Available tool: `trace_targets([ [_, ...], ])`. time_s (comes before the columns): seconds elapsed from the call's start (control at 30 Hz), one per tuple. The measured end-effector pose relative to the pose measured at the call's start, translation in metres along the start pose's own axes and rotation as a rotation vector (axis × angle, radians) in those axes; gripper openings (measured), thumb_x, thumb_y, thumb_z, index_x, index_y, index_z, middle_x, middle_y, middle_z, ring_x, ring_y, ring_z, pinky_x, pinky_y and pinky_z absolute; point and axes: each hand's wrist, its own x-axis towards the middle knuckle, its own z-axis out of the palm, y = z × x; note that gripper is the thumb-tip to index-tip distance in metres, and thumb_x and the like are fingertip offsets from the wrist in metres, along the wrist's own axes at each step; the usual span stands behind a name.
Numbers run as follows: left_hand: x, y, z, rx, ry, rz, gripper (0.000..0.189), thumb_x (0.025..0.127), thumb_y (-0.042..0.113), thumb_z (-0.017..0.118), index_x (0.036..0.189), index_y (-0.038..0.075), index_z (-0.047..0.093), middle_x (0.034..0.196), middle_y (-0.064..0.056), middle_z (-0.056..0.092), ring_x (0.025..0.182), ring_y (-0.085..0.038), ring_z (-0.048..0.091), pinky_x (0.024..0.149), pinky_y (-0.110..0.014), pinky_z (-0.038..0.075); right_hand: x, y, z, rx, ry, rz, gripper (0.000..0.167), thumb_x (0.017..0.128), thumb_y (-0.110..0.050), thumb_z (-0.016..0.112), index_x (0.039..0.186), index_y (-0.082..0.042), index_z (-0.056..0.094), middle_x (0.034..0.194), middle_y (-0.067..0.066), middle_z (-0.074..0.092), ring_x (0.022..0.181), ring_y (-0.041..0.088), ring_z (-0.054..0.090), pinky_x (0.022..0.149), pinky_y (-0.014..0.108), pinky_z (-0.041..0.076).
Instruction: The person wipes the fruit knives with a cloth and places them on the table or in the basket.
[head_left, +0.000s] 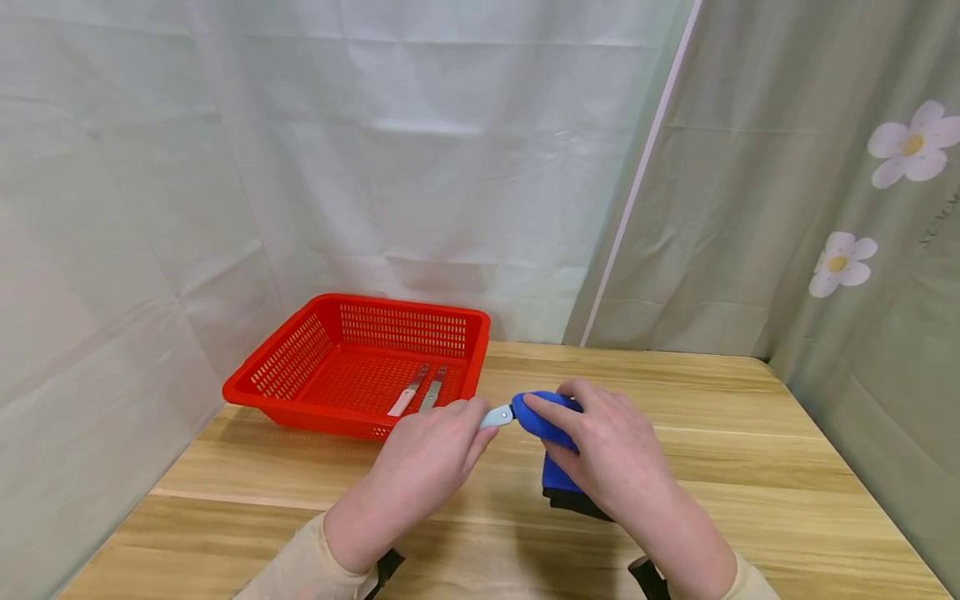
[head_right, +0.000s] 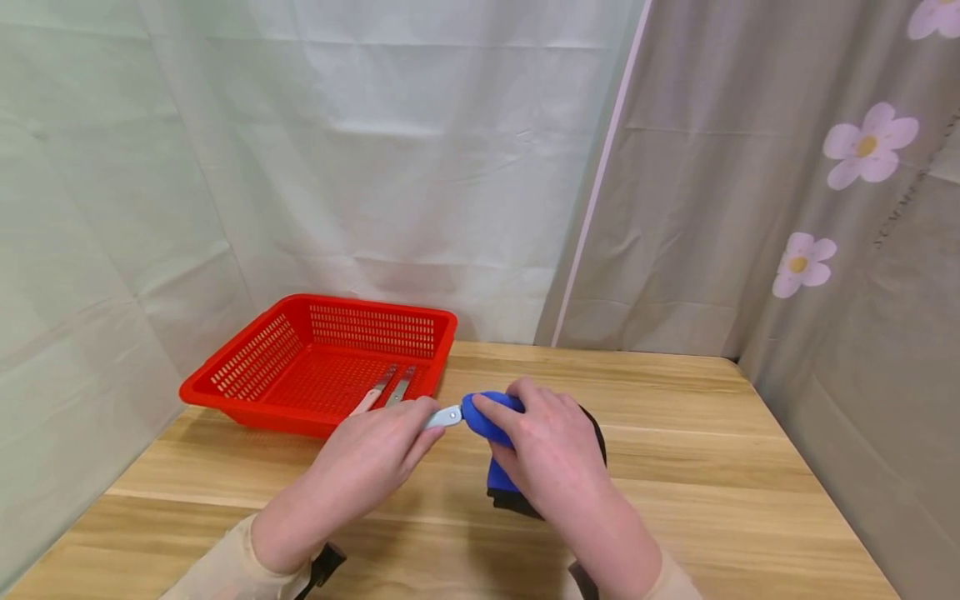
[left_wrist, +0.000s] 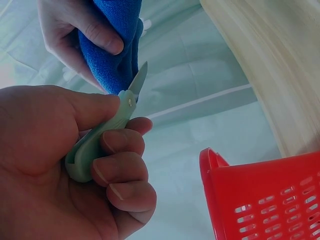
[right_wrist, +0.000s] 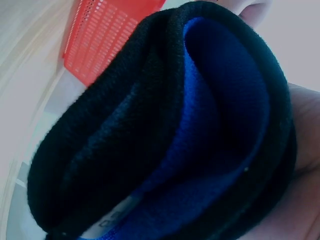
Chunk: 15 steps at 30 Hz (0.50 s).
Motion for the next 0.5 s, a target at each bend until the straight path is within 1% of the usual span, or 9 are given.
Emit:
trace_targets([
  [0.17,-0.001,-0.001,-0.001,0.007,0.013,0.005,0.024,0.108,0.030,0.075,0.101,0.015,0.059,0.072,0.006,0.044,0.058,-0.010,0.042,0.047,-0.026,0.036,0.000,0.002,-0.001,0.006,-0.006,0.018,0.062,0.080,-0.019,0.102,0.138,-0.028,0.079,0.118,0.010,0.071,0.095,0.026,0.074,0.081,0.045,0.061],
  [0.33,0.000,-0.001,-0.002,0.002,0.008,-0.005,0.024,0.108,0.031,0.075,0.102,0.014,0.059,0.072,0.006,0.045,0.058,-0.010,0.042,0.048,-0.025,0.036,0.001,0.007,0.000,0.013,-0.001,0.032,0.061,0.080,-0.017,0.101,0.136,-0.027,0.080,0.116,0.009,0.070,0.094,0.025,0.074,0.079,0.044,0.061],
  [0.5,0.000,-0.002,-0.002,0.006,0.015,-0.005,0.023,0.107,0.030,0.076,0.102,0.014,0.060,0.072,0.006,0.045,0.060,-0.010,0.043,0.048,-0.025,0.037,0.001,0.011,0.000,0.018,-0.015,0.066,0.061,0.081,-0.016,0.101,0.137,-0.027,0.080,0.116,0.008,0.071,0.093,0.025,0.073,0.080,0.046,0.061],
])
